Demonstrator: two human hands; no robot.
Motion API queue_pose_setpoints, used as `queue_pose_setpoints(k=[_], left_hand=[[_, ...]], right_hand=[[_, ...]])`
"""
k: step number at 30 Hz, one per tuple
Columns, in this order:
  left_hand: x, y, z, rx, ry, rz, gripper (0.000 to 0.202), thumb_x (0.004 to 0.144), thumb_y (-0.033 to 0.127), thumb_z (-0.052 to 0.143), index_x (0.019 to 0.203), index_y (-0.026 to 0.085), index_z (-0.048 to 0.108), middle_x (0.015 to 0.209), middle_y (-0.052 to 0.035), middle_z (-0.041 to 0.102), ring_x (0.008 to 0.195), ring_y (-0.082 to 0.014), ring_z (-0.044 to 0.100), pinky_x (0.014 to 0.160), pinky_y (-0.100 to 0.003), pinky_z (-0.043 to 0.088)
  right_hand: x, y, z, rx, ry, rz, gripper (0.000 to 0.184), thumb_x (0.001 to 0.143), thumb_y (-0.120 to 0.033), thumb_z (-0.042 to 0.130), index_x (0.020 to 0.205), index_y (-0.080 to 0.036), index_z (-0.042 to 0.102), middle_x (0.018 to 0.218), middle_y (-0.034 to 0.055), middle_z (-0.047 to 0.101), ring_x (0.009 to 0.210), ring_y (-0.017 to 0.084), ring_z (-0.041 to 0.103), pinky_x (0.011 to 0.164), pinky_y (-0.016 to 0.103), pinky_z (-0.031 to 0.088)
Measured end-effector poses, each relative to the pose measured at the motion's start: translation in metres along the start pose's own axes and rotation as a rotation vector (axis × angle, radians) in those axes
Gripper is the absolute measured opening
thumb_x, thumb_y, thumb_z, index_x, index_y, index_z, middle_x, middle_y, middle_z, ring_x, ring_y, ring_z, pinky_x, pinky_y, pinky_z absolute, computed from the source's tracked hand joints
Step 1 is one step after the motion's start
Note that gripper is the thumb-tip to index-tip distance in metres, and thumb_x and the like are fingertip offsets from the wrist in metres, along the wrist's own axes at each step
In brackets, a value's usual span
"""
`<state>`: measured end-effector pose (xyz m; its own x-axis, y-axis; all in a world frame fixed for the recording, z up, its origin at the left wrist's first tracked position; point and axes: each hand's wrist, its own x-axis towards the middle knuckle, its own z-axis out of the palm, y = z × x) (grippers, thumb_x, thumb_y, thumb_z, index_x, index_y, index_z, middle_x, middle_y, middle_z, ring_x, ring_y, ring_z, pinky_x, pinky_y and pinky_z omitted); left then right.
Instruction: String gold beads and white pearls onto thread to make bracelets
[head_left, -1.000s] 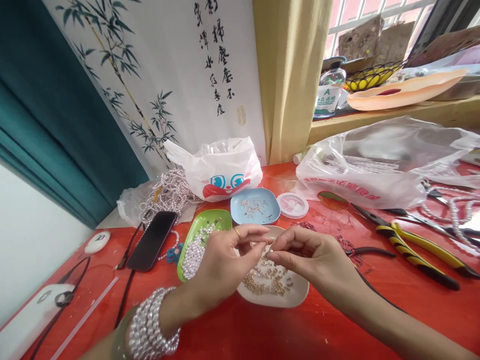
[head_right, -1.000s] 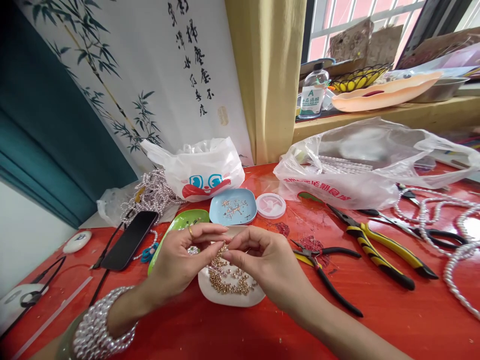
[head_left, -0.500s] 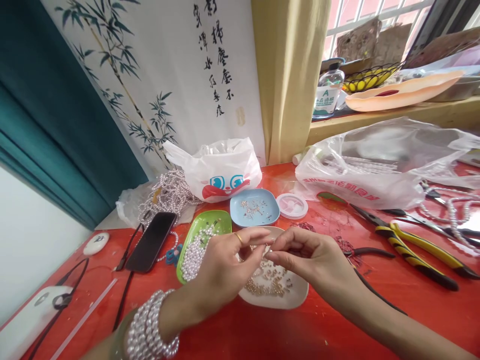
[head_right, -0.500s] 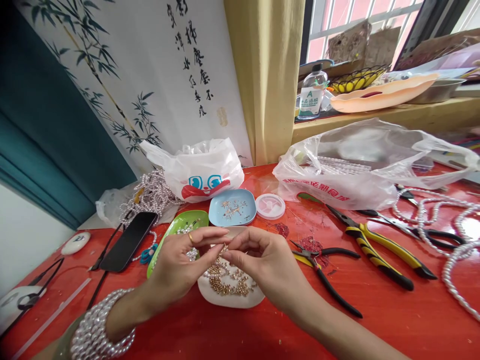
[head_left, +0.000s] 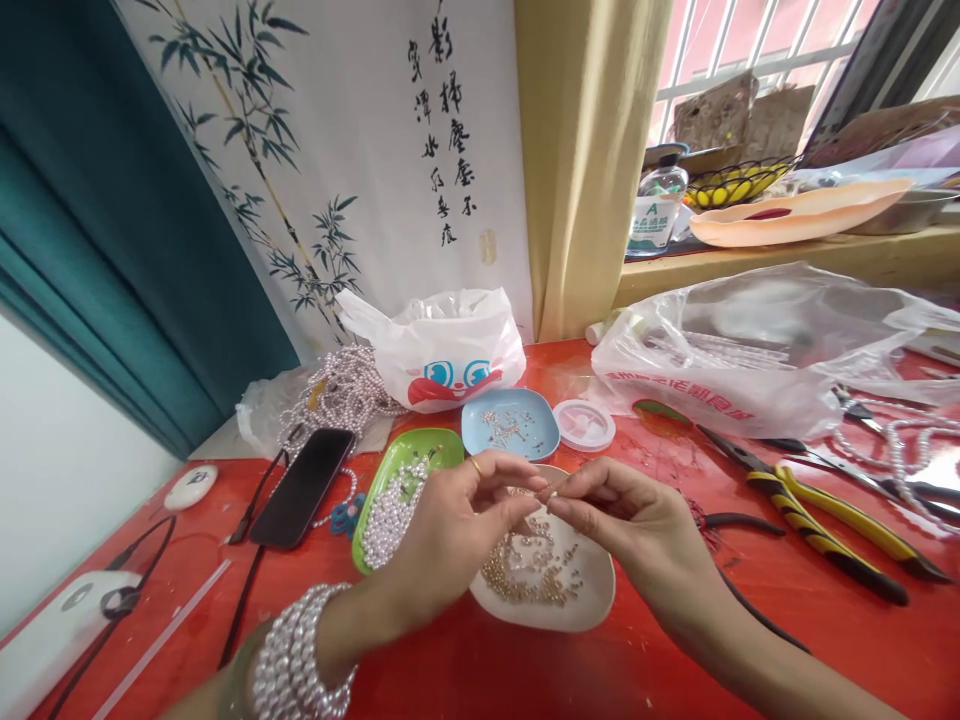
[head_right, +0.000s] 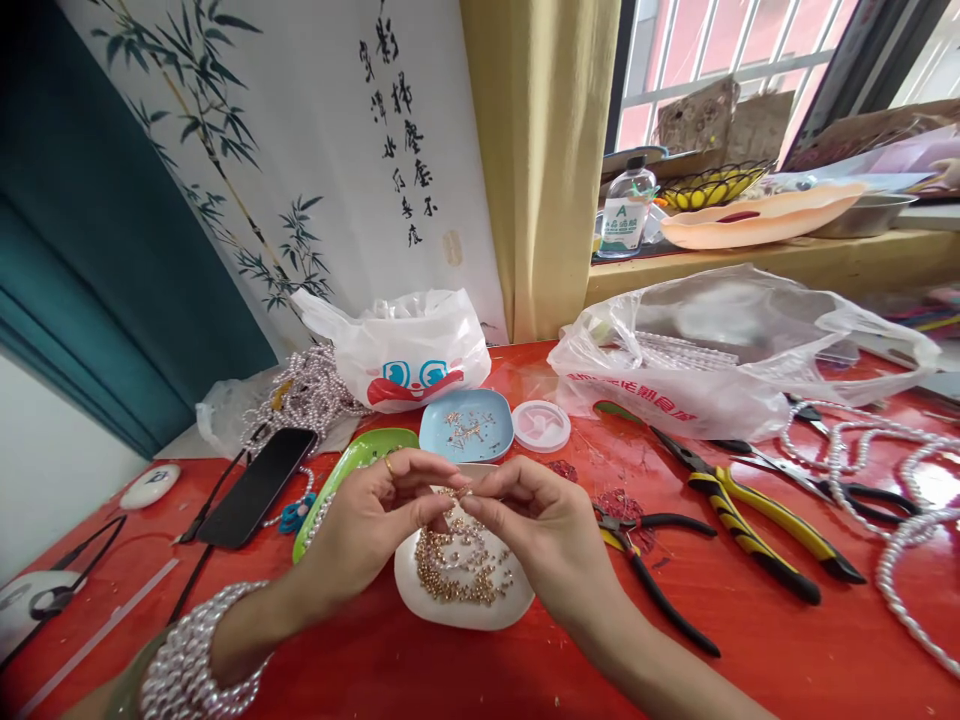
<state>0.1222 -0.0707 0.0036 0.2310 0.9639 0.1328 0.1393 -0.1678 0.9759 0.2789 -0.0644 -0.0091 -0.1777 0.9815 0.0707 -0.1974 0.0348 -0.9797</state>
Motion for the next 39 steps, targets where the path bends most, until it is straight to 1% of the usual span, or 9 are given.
queue_pose_setpoints(k=[5, 9, 13, 20, 26, 30, 34, 36, 39], left_hand=[[-0.002, 0.001, -0.001, 0.268, 0.048, 0.184, 0.012, 0.075, 0.021, 0.059, 0.083, 0.019, 0.068, 0.083, -0.0034, 0.07, 0.075, -0.015, 0.063, 0.069, -0.026, 0.051], [-0.004, 0.002, -0.004, 0.399, -0.025, 0.345, 0.018, 0.08, 0.02, 0.052, 0.091, 0.019, 0.067, 0.089, -0.0048, 0.069, 0.081, -0.0151, 0.063, 0.074, -0.028, 0.049], [-0.006, 0.003, -0.007, 0.521, -0.102, 0.38, 0.022, 0.08, 0.016, 0.049, 0.095, 0.019, 0.065, 0.089, -0.0063, 0.067, 0.079, -0.0155, 0.062, 0.069, -0.027, 0.049], [-0.009, 0.001, -0.005, 0.631, -0.236, 0.475, 0.029, 0.079, 0.012, 0.048, 0.102, 0.023, 0.062, 0.08, -0.0035, 0.064, 0.055, -0.0088, 0.055, 0.046, -0.018, 0.044], [-0.019, -0.012, 0.006, 0.649, -0.357, 0.513, 0.023, 0.082, 0.016, 0.049, 0.098, 0.023, 0.064, 0.082, -0.0052, 0.067, 0.071, -0.014, 0.062, 0.063, -0.023, 0.05], [-0.024, -0.016, 0.012, 0.618, -0.36, 0.5, 0.019, 0.08, 0.016, 0.05, 0.087, 0.022, 0.067, 0.075, -0.0041, 0.068, 0.067, -0.0144, 0.063, 0.058, -0.022, 0.049], [-0.023, -0.015, 0.015, 0.579, -0.327, 0.386, 0.015, 0.077, 0.017, 0.055, 0.082, 0.022, 0.069, 0.071, -0.0032, 0.068, 0.064, -0.0149, 0.062, 0.058, -0.024, 0.048], [-0.021, -0.015, 0.015, 0.509, -0.291, 0.264, 0.012, 0.074, 0.02, 0.059, 0.079, 0.022, 0.07, 0.07, -0.0028, 0.068, 0.062, -0.0147, 0.062, 0.058, -0.024, 0.048], [-0.015, -0.017, 0.013, 0.339, -0.206, 0.021, 0.008, 0.069, 0.023, 0.064, 0.07, 0.02, 0.071, 0.067, -0.0032, 0.069, 0.06, -0.0149, 0.062, 0.055, -0.023, 0.048]], right_hand=[[-0.003, 0.002, 0.0, 0.067, -0.042, 0.004, 0.017, 0.063, -0.024, 0.072, 0.062, -0.018, 0.056, 0.061, -0.0045, 0.062, 0.057, 0.007, 0.058, 0.054, 0.016, 0.047], [-0.005, 0.003, 0.0, 0.131, -0.088, 0.073, 0.021, 0.066, -0.025, 0.07, 0.075, -0.019, 0.052, 0.064, -0.0036, 0.066, 0.06, 0.008, 0.061, 0.055, 0.017, 0.046], [-0.008, 0.003, 0.002, 0.145, -0.123, 0.143, 0.031, 0.065, -0.026, 0.071, 0.089, -0.017, 0.053, 0.066, -0.0009, 0.068, 0.063, 0.012, 0.063, 0.058, 0.021, 0.047], [-0.02, 0.005, 0.001, 0.189, -0.177, 0.173, 0.03, 0.067, -0.031, 0.069, 0.087, -0.015, 0.053, 0.067, 0.0013, 0.068, 0.06, 0.012, 0.064, 0.055, 0.021, 0.044], [-0.044, 0.016, -0.012, 0.1, -0.211, 0.192, 0.031, 0.072, -0.039, 0.064, 0.087, -0.017, 0.049, 0.067, 0.002, 0.067, 0.072, 0.016, 0.064, 0.064, 0.025, 0.045], [-0.056, 0.022, -0.013, -0.05, -0.213, 0.178, 0.028, 0.076, -0.041, 0.058, 0.086, -0.017, 0.048, 0.067, 0.0021, 0.066, 0.071, 0.015, 0.063, 0.065, 0.026, 0.046], [-0.06, 0.015, -0.016, -0.308, -0.183, 0.175, 0.014, 0.079, -0.027, 0.052, 0.088, -0.017, 0.049, 0.067, 0.0025, 0.067, 0.064, 0.014, 0.063, 0.06, 0.025, 0.048], [-0.059, 0.01, -0.027, -0.558, -0.136, 0.078, 0.007, 0.08, -0.022, 0.048, 0.086, -0.019, 0.052, 0.07, 0.0032, 0.068, 0.066, 0.016, 0.063, 0.062, 0.028, 0.049], [-0.056, 0.009, -0.059, -1.043, -0.015, -0.264, 0.02, 0.082, -0.02, 0.042, 0.096, -0.021, 0.056, 0.095, 0.0079, 0.066, 0.091, 0.021, 0.059, 0.078, 0.039, 0.048]])
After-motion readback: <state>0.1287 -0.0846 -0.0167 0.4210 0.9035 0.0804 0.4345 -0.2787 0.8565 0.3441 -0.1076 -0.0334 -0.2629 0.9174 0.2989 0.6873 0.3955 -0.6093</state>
